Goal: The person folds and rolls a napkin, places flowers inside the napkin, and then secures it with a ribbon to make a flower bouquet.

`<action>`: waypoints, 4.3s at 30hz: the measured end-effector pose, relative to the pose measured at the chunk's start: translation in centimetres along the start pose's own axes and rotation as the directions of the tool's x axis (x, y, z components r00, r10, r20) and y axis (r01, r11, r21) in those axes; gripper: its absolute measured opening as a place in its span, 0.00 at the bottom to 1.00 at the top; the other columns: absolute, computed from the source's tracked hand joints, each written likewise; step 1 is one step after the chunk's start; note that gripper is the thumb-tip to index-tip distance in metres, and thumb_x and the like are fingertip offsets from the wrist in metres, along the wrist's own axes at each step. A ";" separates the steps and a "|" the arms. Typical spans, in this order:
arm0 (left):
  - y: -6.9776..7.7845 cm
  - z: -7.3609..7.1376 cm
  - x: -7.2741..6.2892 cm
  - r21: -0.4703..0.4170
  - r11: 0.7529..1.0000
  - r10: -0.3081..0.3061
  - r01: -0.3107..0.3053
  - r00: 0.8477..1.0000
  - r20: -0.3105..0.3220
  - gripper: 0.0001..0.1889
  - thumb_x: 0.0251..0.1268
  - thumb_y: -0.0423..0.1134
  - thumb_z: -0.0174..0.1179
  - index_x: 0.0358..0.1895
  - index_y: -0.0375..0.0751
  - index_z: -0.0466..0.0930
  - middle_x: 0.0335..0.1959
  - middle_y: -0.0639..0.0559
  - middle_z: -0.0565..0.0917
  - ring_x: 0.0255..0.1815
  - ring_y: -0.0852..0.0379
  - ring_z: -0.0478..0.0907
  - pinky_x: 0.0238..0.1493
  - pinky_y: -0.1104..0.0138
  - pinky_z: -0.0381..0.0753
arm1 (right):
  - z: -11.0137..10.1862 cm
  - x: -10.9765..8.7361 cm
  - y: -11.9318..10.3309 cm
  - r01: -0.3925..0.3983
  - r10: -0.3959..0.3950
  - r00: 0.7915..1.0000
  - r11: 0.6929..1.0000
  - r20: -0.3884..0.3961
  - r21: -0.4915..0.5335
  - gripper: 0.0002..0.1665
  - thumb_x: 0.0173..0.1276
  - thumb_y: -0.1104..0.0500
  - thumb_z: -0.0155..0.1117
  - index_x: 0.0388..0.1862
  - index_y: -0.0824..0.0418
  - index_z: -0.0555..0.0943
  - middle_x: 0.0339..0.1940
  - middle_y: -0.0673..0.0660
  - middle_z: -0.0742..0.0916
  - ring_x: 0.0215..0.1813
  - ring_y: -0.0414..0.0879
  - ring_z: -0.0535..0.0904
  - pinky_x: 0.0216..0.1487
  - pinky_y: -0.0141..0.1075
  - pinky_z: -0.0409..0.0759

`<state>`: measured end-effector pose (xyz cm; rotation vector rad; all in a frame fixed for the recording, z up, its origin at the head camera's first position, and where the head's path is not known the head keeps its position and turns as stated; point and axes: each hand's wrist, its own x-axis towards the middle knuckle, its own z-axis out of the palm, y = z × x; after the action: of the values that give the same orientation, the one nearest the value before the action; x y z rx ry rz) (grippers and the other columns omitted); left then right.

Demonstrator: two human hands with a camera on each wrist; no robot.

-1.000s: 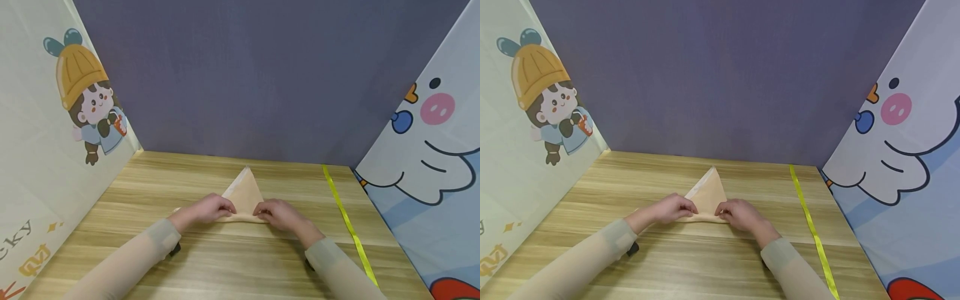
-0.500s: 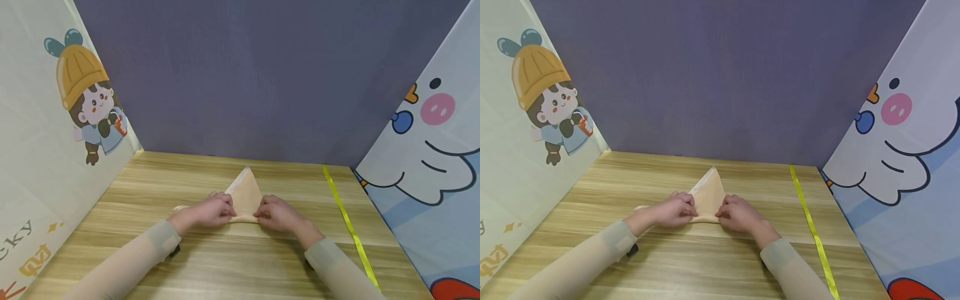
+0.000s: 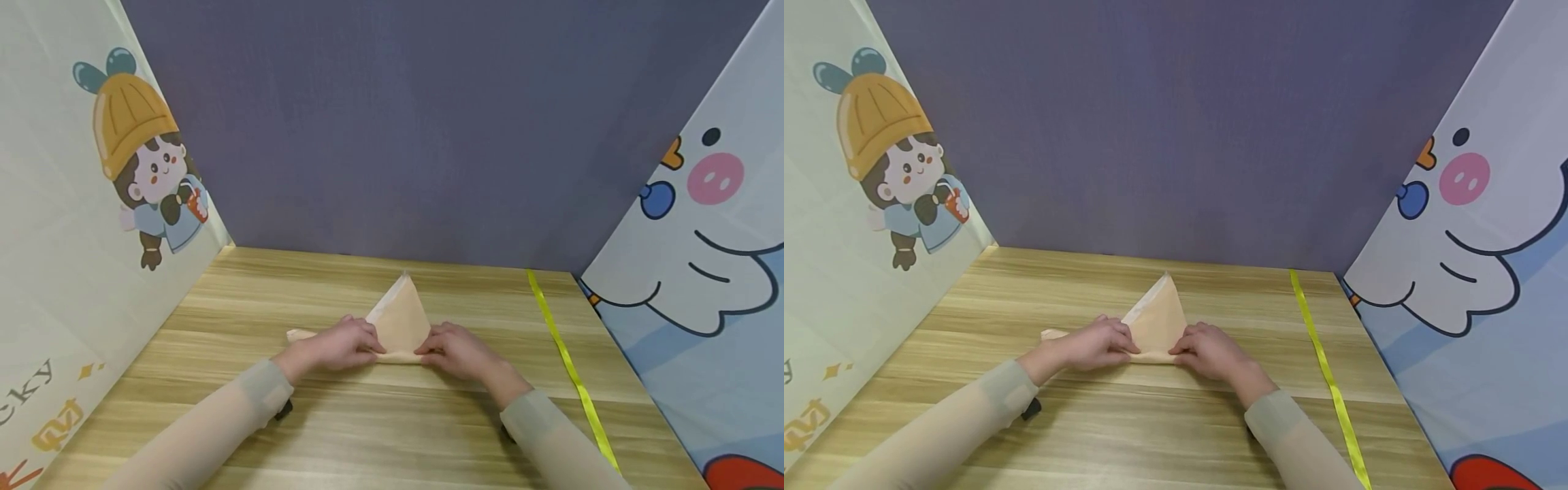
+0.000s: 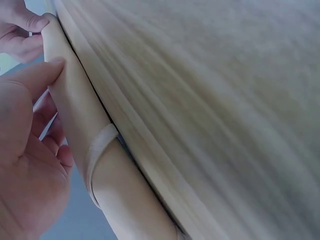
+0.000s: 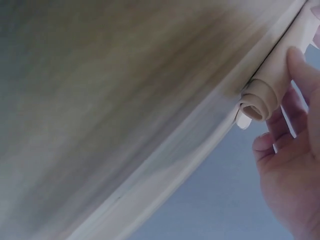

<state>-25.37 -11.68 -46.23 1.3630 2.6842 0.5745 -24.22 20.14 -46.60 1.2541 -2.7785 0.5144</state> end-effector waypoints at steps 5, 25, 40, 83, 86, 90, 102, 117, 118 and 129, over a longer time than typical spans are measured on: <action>-0.3 0.2 -0.1 -0.056 0.998 -0.007 0.007 1.000 -0.007 0.10 0.79 0.40 0.68 0.56 0.51 0.95 0.43 0.62 0.90 0.47 0.67 0.80 0.55 0.60 0.65 | 0.0 -0.2 0.1 -0.033 0.033 0.999 0.999 0.017 0.021 0.09 0.79 0.55 0.72 0.52 0.51 0.94 0.47 0.46 0.93 0.56 0.48 0.88 0.64 0.50 0.85; -0.3 0.1 0.4 0.072 0.997 0.002 -0.004 1.000 0.022 0.16 0.83 0.35 0.61 0.63 0.57 0.92 0.44 0.60 0.84 0.44 0.64 0.77 0.49 0.65 0.61 | 0.1 -0.1 -0.2 -0.052 0.053 0.999 0.997 0.006 -0.058 0.10 0.80 0.58 0.71 0.54 0.47 0.93 0.48 0.47 0.91 0.51 0.46 0.86 0.57 0.47 0.86; 0.7 0.3 0.9 0.065 0.998 0.024 -0.025 0.999 0.023 0.13 0.79 0.43 0.69 0.59 0.47 0.93 0.46 0.61 0.86 0.48 0.65 0.78 0.56 0.64 0.69 | 0.2 -0.2 -0.3 -0.023 0.025 0.999 0.996 0.022 -0.083 0.16 0.74 0.49 0.78 0.57 0.50 0.94 0.46 0.45 0.87 0.44 0.39 0.75 0.49 0.38 0.77; 0.3 0.6 1.1 0.149 0.988 0.043 -0.043 0.999 0.008 0.14 0.82 0.45 0.65 0.62 0.57 0.92 0.55 0.57 0.81 0.58 0.57 0.73 0.64 0.55 0.72 | -0.4 0.3 -1.1 -0.054 0.057 0.998 0.992 0.019 -0.117 0.16 0.71 0.48 0.79 0.55 0.49 0.95 0.45 0.45 0.84 0.45 0.40 0.73 0.50 0.38 0.74; 0.3 0.6 1.2 0.107 0.994 0.021 -0.024 0.999 0.035 0.16 0.79 0.48 0.68 0.64 0.53 0.91 0.56 0.57 0.81 0.59 0.57 0.72 0.65 0.57 0.71 | -0.4 0.4 -1.0 -0.046 0.052 0.998 0.991 0.046 -0.123 0.18 0.71 0.47 0.80 0.56 0.51 0.94 0.45 0.45 0.85 0.44 0.40 0.74 0.49 0.38 0.76; 0.4 0.4 1.5 0.073 0.997 0.012 -0.016 0.998 0.055 0.19 0.78 0.50 0.70 0.64 0.51 0.91 0.55 0.58 0.82 0.56 0.59 0.73 0.64 0.60 0.73 | -0.4 0.4 -0.8 -0.008 0.015 0.999 0.990 0.045 -0.144 0.17 0.74 0.48 0.78 0.57 0.52 0.94 0.44 0.45 0.87 0.42 0.40 0.76 0.47 0.38 0.78; 0.1 0.1 1.6 -0.025 0.990 0.136 -0.137 0.990 -0.030 0.10 0.78 0.38 0.69 0.56 0.44 0.94 0.38 0.56 0.90 0.37 0.68 0.79 0.45 0.72 0.81 | 0.1 0.1 -0.3 -0.005 0.006 1.000 0.997 0.013 -0.079 0.11 0.78 0.51 0.73 0.55 0.50 0.94 0.44 0.45 0.90 0.48 0.42 0.86 0.55 0.44 0.86; 0.2 0.0 1.4 -0.061 0.996 0.063 -0.064 0.998 -0.026 0.09 0.79 0.38 0.68 0.56 0.50 0.90 0.44 0.57 0.95 0.39 0.68 0.85 0.49 0.67 0.85 | 0.3 0.3 -0.2 -0.020 0.020 0.999 1.000 -0.034 0.015 0.12 0.78 0.60 0.73 0.54 0.45 0.87 0.43 0.46 0.93 0.42 0.38 0.87 0.46 0.39 0.86; 0.2 -0.1 1.4 -0.049 0.997 0.066 -0.068 0.997 -0.029 0.09 0.79 0.38 0.68 0.56 0.50 0.92 0.46 0.57 0.95 0.41 0.67 0.86 0.51 0.66 0.85 | 0.3 0.4 -0.2 -0.016 0.016 0.999 1.000 -0.034 0.003 0.11 0.78 0.60 0.73 0.53 0.45 0.88 0.45 0.46 0.94 0.44 0.40 0.89 0.49 0.42 0.87; 0.5 -0.1 1.4 0.090 0.996 0.024 -0.025 1.000 0.004 0.10 0.81 0.42 0.67 0.57 0.54 0.94 0.48 0.59 0.89 0.48 0.64 0.82 0.52 0.64 0.72 | 0.3 0.4 -0.6 -0.054 0.054 0.999 0.990 -0.002 -0.134 0.10 0.80 0.55 0.71 0.54 0.45 0.93 0.49 0.47 0.91 0.52 0.48 0.86 0.55 0.48 0.83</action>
<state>-25.80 -10.34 -45.83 1.4191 2.7260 0.4585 -24.01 19.34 -46.61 1.1557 -2.8016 0.3230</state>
